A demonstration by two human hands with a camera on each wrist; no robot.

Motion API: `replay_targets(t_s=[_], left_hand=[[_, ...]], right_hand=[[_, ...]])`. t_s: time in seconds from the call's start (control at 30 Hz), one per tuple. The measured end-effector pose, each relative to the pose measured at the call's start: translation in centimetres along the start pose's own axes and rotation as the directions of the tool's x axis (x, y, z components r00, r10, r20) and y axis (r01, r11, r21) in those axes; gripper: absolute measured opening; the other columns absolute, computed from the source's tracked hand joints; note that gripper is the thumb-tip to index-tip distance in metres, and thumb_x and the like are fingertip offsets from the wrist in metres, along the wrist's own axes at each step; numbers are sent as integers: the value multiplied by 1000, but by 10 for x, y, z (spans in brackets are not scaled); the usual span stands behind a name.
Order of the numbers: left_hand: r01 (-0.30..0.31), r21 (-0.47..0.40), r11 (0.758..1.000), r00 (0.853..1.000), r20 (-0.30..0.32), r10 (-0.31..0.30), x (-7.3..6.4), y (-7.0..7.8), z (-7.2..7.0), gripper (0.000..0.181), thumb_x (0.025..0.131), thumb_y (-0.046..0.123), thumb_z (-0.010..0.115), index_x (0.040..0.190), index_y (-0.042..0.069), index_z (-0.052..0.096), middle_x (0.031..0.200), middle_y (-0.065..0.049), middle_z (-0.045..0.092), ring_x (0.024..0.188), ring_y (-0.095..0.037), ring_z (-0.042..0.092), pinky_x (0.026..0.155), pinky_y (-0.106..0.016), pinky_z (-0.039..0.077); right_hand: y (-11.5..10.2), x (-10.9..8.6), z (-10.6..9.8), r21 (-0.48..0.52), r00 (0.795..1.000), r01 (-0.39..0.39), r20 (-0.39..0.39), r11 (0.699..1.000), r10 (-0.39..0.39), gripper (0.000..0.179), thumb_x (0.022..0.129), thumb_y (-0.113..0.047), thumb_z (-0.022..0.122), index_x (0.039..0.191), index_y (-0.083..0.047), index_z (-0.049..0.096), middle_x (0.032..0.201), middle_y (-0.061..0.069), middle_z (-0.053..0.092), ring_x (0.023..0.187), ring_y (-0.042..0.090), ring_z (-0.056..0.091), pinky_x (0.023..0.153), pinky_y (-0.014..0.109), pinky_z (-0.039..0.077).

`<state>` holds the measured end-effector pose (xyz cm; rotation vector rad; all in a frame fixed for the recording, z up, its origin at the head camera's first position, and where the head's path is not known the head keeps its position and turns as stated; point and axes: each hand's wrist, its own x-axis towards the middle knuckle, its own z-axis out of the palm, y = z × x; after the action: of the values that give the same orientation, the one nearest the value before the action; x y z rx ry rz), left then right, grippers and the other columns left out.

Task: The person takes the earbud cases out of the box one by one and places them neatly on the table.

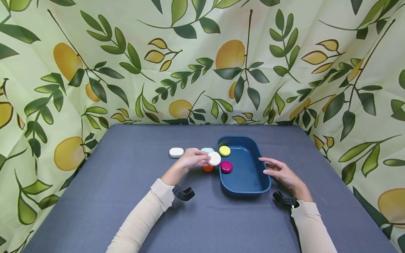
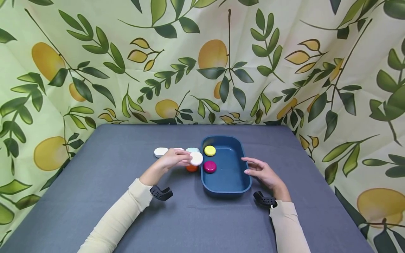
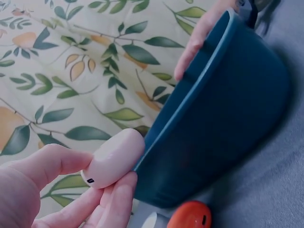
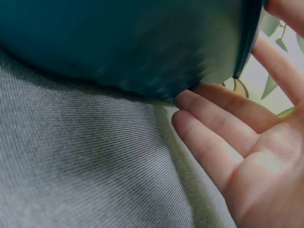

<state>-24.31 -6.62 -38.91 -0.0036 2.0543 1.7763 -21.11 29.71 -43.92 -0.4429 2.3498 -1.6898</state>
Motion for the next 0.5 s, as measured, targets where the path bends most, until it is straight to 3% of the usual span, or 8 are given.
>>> replay_targets(t_s=[0.1, 0.2, 0.27, 0.43, 0.5], left_hand=[[-6, -36, 999, 1000, 0, 6, -1, -5, -5, 35, 88, 6, 67, 119, -9, 62, 94, -11, 74, 69, -5, 69, 82, -29, 60], [0, -60, 998, 1000, -9, -1, -2, -10, -11, 36, 88, 4, 66, 120, -10, 60, 92, -9, 73, 70, -6, 68, 83, -30, 60], [-1, -59, 998, 1000, -13, 0, -3, -13, -16, 37, 88, 4, 66, 121, -10, 59, 91, -7, 72, 71, -6, 68, 83, -30, 60], [-10, -60, 998, 1000, -22, 9, -5, -21, -27, 41, 87, 2, 64, 124, -12, 57, 83, -1, 69, 69, -3, 66, 77, -23, 60], [-6, -65, 998, 1000, -27, 4, -6, -25, -31, 41, 86, 2, 64, 124, -13, 57, 78, 2, 68, 67, -2, 65, 74, -20, 60]], right_hand=[[2, 1, 0, -15, 1000, -24, -18, 1000, 23, 53, 92, -14, 63, 140, 1, 45, 138, -6, 51, 108, -17, 48, 87, 10, 48], [4, 1, 0, -30, 999, -41, -32, 999, 40, 53, 92, -15, 63, 140, 1, 45, 148, 21, 42, 111, -13, 48, 88, 11, 48], [4, 1, 0, -42, 998, -46, -33, 998, 45, 53, 93, -16, 63, 140, 1, 44, 150, 31, 34, 117, -5, 49, 89, 13, 49], [4, 0, -1, -64, 998, -59, -42, 996, 57, 53, 94, -16, 61, 140, 1, 44, 150, 32, 33, 132, 28, 46, 95, 23, 53], [4, 0, -1, -64, 997, -63, -44, 996, 61, 53, 94, -16, 61, 140, 0, 44, 150, 31, 34, 133, 30, 45, 96, 26, 53]])
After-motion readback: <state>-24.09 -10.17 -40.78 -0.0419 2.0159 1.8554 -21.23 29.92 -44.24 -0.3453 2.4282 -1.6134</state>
